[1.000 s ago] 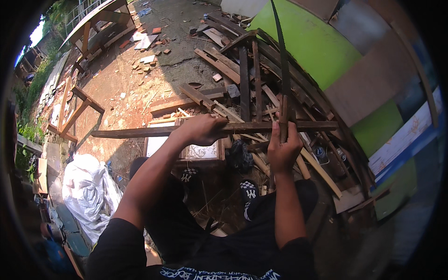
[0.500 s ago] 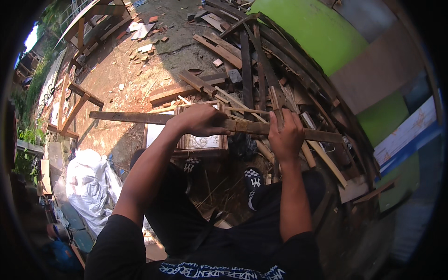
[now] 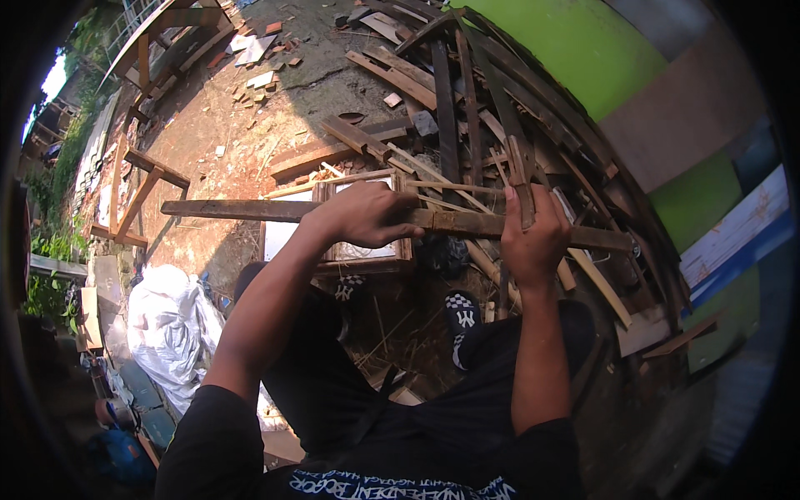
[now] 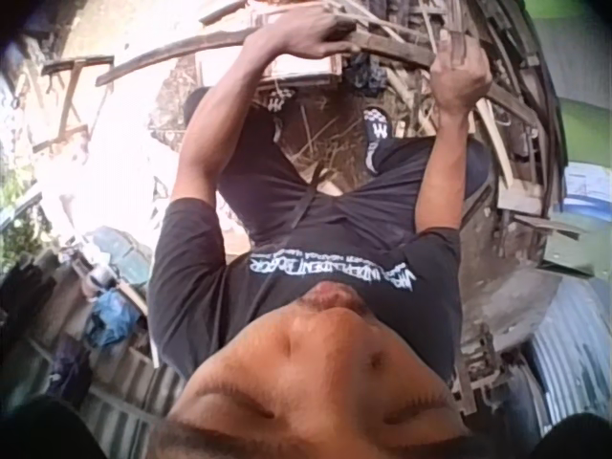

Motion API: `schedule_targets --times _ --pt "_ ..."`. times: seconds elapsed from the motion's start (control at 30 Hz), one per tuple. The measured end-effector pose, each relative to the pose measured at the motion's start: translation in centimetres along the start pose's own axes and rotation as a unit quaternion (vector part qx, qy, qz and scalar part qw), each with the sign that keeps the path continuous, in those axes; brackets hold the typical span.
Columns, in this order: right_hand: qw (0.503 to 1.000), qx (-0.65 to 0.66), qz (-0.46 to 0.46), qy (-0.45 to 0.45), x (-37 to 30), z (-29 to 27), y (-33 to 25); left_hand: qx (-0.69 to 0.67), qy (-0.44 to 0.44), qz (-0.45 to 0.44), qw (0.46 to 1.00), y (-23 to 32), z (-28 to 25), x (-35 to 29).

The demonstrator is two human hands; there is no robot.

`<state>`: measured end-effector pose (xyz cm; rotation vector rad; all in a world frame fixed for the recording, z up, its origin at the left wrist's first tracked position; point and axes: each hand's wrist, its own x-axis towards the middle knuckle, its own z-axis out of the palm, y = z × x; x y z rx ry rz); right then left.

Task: The person sits on the ground and sands a wooden frame using a hand saw. They repeatedly move the saw back and forth across the frame's surface, occasionally lifting and repositioning the frame to access different areas.

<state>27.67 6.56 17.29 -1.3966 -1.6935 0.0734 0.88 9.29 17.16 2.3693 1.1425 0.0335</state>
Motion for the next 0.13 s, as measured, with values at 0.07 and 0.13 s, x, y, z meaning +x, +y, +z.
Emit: schedule_targets --times 0.07,0.13 --pt "1.0 -0.002 0.0 -0.005 0.03 -0.14 0.24 -0.003 -0.004 -0.011 1.0 0.29 -0.18 0.03" --pt "1.0 0.008 0.014 -0.011 0.09 -0.33 -0.03 -0.014 -0.006 -0.017 1.0 0.23 -0.06 0.2"
